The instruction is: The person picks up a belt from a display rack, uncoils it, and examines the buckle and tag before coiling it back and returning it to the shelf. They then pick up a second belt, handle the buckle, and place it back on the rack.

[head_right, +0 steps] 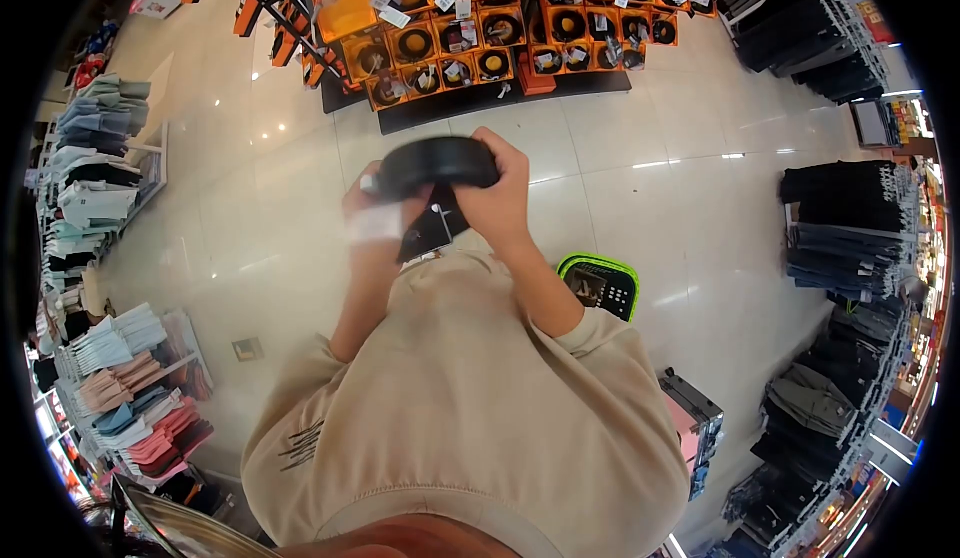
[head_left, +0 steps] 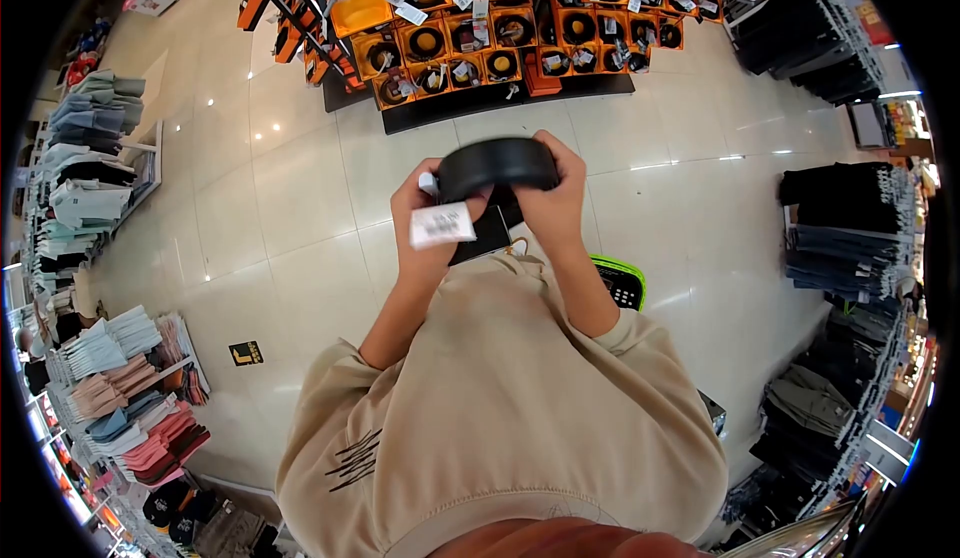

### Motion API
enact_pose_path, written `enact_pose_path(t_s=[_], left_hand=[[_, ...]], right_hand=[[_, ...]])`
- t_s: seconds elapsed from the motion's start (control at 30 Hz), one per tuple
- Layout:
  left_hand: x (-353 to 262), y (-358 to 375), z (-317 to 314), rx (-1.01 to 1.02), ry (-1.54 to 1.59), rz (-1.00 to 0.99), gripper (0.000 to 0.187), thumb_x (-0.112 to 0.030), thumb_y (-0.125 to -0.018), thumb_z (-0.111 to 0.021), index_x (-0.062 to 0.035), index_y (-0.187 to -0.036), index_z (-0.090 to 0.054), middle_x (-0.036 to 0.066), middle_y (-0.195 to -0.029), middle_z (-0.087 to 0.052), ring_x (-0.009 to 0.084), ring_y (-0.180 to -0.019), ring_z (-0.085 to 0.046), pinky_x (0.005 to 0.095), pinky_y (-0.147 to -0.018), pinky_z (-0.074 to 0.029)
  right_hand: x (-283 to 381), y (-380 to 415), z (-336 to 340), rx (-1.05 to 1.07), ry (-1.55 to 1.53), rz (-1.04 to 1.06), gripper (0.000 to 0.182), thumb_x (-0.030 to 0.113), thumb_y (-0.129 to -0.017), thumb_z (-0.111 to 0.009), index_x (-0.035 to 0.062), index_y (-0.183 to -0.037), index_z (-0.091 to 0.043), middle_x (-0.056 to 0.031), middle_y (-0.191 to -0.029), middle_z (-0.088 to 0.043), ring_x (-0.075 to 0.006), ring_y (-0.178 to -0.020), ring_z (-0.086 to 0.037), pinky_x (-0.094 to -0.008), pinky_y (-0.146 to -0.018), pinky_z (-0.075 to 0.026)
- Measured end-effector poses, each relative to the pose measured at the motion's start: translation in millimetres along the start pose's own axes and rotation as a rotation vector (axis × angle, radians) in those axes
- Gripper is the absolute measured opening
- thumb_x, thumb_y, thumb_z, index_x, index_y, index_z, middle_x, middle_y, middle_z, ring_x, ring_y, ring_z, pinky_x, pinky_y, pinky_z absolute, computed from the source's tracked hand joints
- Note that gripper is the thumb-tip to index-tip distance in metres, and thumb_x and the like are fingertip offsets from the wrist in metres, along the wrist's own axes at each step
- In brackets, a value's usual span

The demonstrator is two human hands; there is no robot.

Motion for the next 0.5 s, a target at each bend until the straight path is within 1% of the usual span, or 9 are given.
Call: enact_pose_path(t_s=[0.13, 0.2, 0.23, 0.27, 0.3, 0.33, 0.4, 0.47, 0.5], left_hand=[[-11, 2, 3, 0.065, -0.025, -0.068, 0.038, 0.005, -0.065, -0.075, -0.0010, -0.100, -0.062, 0.002, -0.084, -0.063, 0.0086, -0.077, -0.059, 0.0221, -0.063, -0.050], [-25, 6, 1, 0.073, -0.206, -0.223, 0.038, 0.005, -0.065, -0.075, -0.0009, -0.101, -0.062, 0.002, -0.085, -0.063, 0.0088, -0.077, -0.059, 0.0222, -0.066, -0.050], [-17, 6, 4, 0.061, 0.008, -0.167, 0.036, 0.003, -0.066, -0.075, -0.0003, -0.099, -0.062, 0.002, -0.086, -0.063, 0.0081, -0.078, -0.058, 0.0221, -0.070, -0.050], [-4, 3, 6, 0.029, 0.121, -0.029, 0.031, 0.001, -0.069, -0.075, -0.0007, -0.097, -0.061, 0.002, -0.086, -0.062, 0.0087, -0.079, -0.059, 0.0226, -0.071, -0.050], [6, 1, 7, -0.019, 0.241, 0.105, 0.027, 0.000, -0.072, -0.075, -0.0010, -0.095, -0.061, 0.002, -0.085, -0.062, 0.0093, -0.080, -0.059, 0.0231, -0.072, -0.049], [13, 4, -2, -0.048, 0.580, 0.279, 0.024, -0.001, -0.074, -0.074, -0.0014, -0.094, -0.060, 0.002, -0.085, -0.062, 0.0099, -0.081, -0.059, 0.0235, -0.072, -0.049], [18, 3, 0, -0.101, 0.470, 0.317, 0.023, -0.003, -0.077, -0.074, -0.0019, -0.095, -0.060, 0.002, -0.086, -0.063, 0.0102, -0.078, -0.059, 0.0240, -0.072, -0.049], [19, -1, -3, -0.030, 0.213, 0.234, 0.025, -0.004, -0.077, -0.075, -0.0017, -0.097, -0.060, 0.002, -0.086, -0.064, 0.0091, -0.077, -0.059, 0.0233, -0.072, -0.049], [8, -3, -3, -0.041, 0.050, 0.073, 0.026, -0.004, -0.077, -0.075, -0.0018, -0.098, -0.060, 0.000, -0.085, -0.065, 0.0076, -0.075, -0.057, 0.0224, -0.071, -0.048]], right_hand=[[71, 1, -11, 0.089, 0.493, 0.469, 0.017, -0.009, -0.068, -0.062, 0.0018, -0.070, -0.050, -0.0011, -0.057, -0.048, -0.0070, -0.056, -0.045, -0.0253, -0.049, -0.035], [51, -2, -3, 0.077, 0.267, 0.305, 0.017, -0.007, -0.069, -0.067, 0.0029, -0.075, -0.054, -0.0012, -0.065, -0.056, -0.0088, -0.060, -0.049, -0.0239, -0.055, -0.040], [31, -2, 1, 0.039, 0.104, 0.194, 0.017, -0.005, -0.069, -0.068, 0.0030, -0.078, -0.056, -0.0014, -0.068, -0.058, -0.0100, -0.061, -0.050, -0.0236, -0.057, -0.041], [14, -2, 2, 0.006, -0.060, 0.081, 0.018, -0.004, -0.070, -0.070, 0.0030, -0.080, -0.057, -0.0017, -0.072, -0.060, -0.0111, -0.062, -0.052, -0.0234, -0.059, -0.042], [-5, -1, -12, 0.043, -0.408, -0.172, 0.019, 0.000, -0.072, -0.072, 0.0017, -0.086, -0.059, 0.0007, -0.078, -0.060, -0.0097, -0.075, -0.059, -0.0263, -0.068, -0.047], [-27, 7, -23, 0.024, -0.609, -0.385, 0.016, 0.000, -0.076, -0.070, 0.0010, -0.087, -0.059, -0.0009, -0.079, -0.061, -0.0068, -0.078, -0.056, -0.0230, -0.070, -0.045], [-48, 12, -24, -0.034, -0.603, -0.489, 0.014, -0.002, -0.075, -0.067, 0.0005, -0.085, -0.058, -0.0014, -0.078, -0.061, -0.0062, -0.075, -0.054, -0.0217, -0.067, -0.044], [-26, 4, -9, -0.042, -0.266, -0.258, 0.015, -0.004, -0.074, -0.066, -0.0002, -0.085, -0.057, -0.0013, -0.076, -0.060, -0.0073, -0.068, -0.054, -0.0236, -0.061, -0.044], [-13, 1, -2, -0.044, -0.098, -0.145, 0.016, -0.005, -0.073, -0.065, -0.0005, -0.086, -0.056, -0.0013, -0.074, -0.059, -0.0078, -0.065, -0.054, -0.0245, -0.058, -0.044]])
Point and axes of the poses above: each hand's wrist, its own y-axis away from the middle knuckle, its own z-axis out of the back of the hand, x = y × z, the point moved 9 cm from there along -y, towards the middle knuckle
